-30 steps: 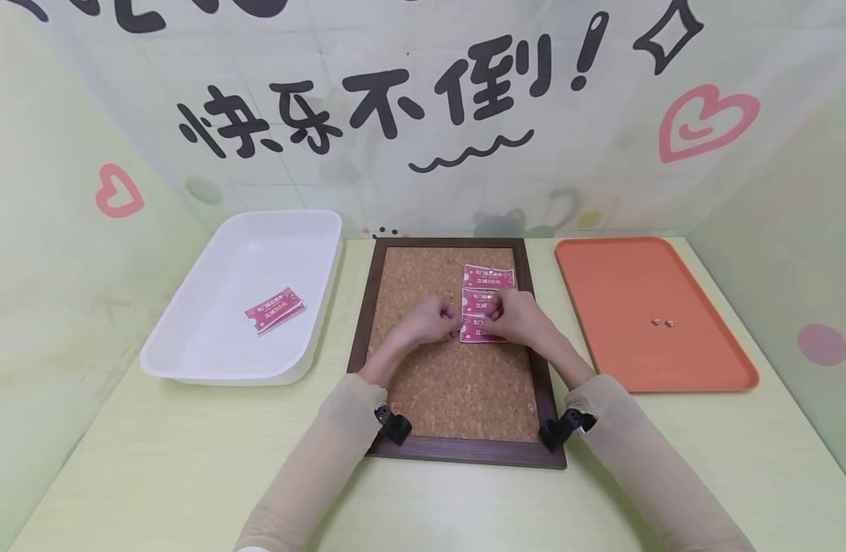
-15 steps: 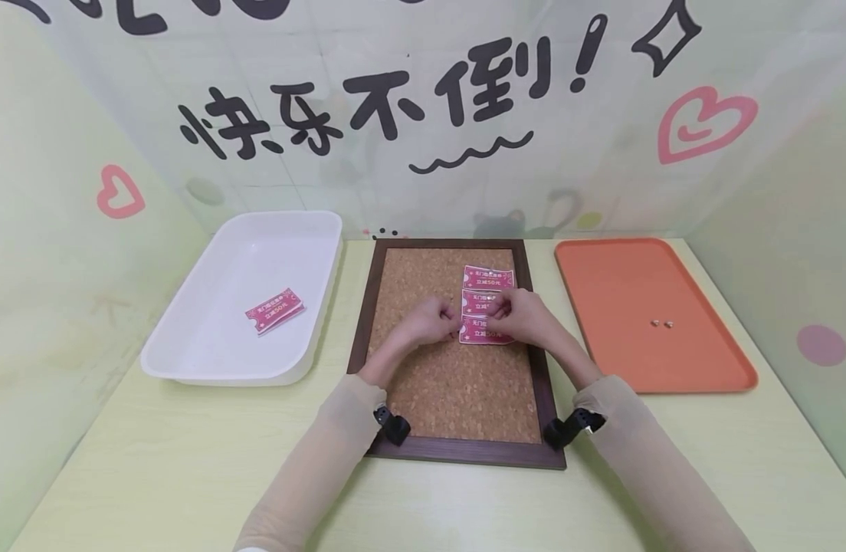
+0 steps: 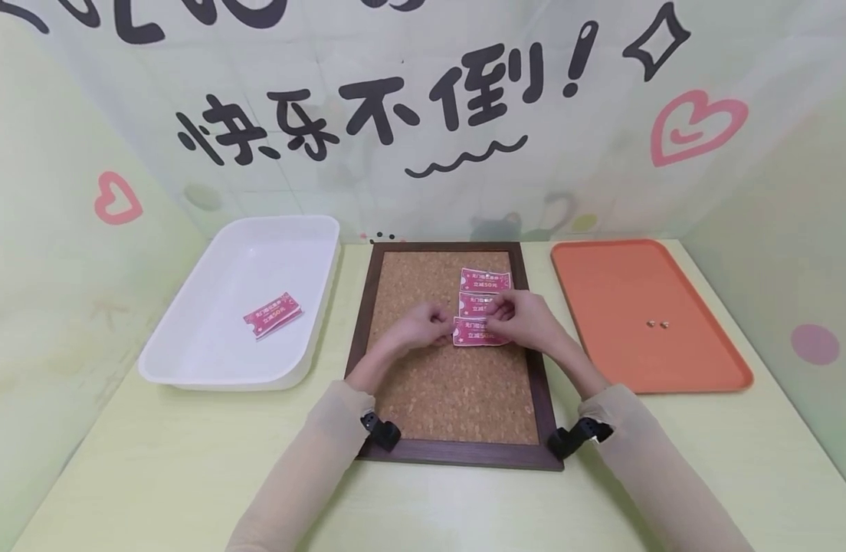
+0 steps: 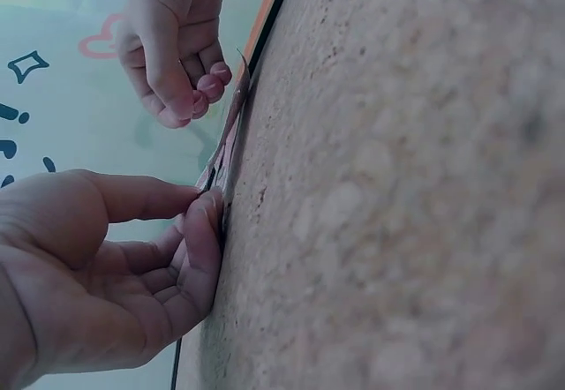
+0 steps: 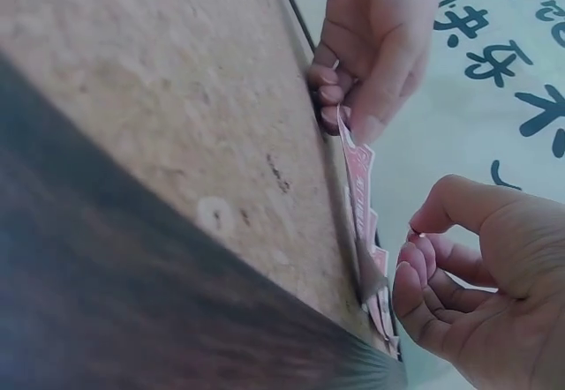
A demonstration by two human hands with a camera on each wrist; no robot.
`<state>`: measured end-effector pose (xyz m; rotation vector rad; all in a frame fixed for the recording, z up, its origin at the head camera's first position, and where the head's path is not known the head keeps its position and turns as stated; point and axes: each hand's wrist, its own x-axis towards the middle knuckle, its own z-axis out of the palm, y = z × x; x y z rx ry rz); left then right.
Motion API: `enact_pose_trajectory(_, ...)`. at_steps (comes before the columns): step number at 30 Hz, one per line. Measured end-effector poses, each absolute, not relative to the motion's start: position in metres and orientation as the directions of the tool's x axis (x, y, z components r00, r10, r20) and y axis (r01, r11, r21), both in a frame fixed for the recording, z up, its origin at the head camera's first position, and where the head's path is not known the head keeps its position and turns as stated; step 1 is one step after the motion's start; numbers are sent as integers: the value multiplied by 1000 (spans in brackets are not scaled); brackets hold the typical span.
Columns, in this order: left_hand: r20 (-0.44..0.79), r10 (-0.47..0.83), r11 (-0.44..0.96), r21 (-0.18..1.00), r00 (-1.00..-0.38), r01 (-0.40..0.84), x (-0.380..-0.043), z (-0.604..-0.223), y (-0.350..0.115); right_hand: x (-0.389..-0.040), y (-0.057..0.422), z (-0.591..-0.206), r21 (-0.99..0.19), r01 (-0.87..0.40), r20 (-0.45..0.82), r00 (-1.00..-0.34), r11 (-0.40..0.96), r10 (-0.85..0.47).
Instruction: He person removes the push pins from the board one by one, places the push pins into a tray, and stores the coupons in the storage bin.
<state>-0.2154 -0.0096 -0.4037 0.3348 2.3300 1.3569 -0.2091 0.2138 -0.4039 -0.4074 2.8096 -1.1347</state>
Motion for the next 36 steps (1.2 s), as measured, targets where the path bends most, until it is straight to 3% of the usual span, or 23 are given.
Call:
enact_pose_trajectory(5, -257, 397, 486, 873, -881, -35, -210, -400, -16, -204, 219, -397, -694, -242, 69, -960, 679, -271)
enact_pose_trajectory(12, -203, 362, 507, 862, -910, 10, -204, -390, -33, -198, 230, -395, -685, -302, 173, -951, 663, -254)
enact_pose_trajectory(18, -126, 381, 468, 881, -916, 73, -201, -381, -55, -194, 242, -394, -702, -347, 276, -937, 622, -212)
enact_pose_trajectory(28, -84, 337, 349, 936, -938, 41, -192, -373, -93, -187, 271, -390, -728, -407, 396, -906, 551, -145)
enact_pose_trajectory(36, -47, 287, 327, 944, -957, 51, -182, -362, -130, -181, 300, -388, -717, -374, 400, -912, 589, -92)
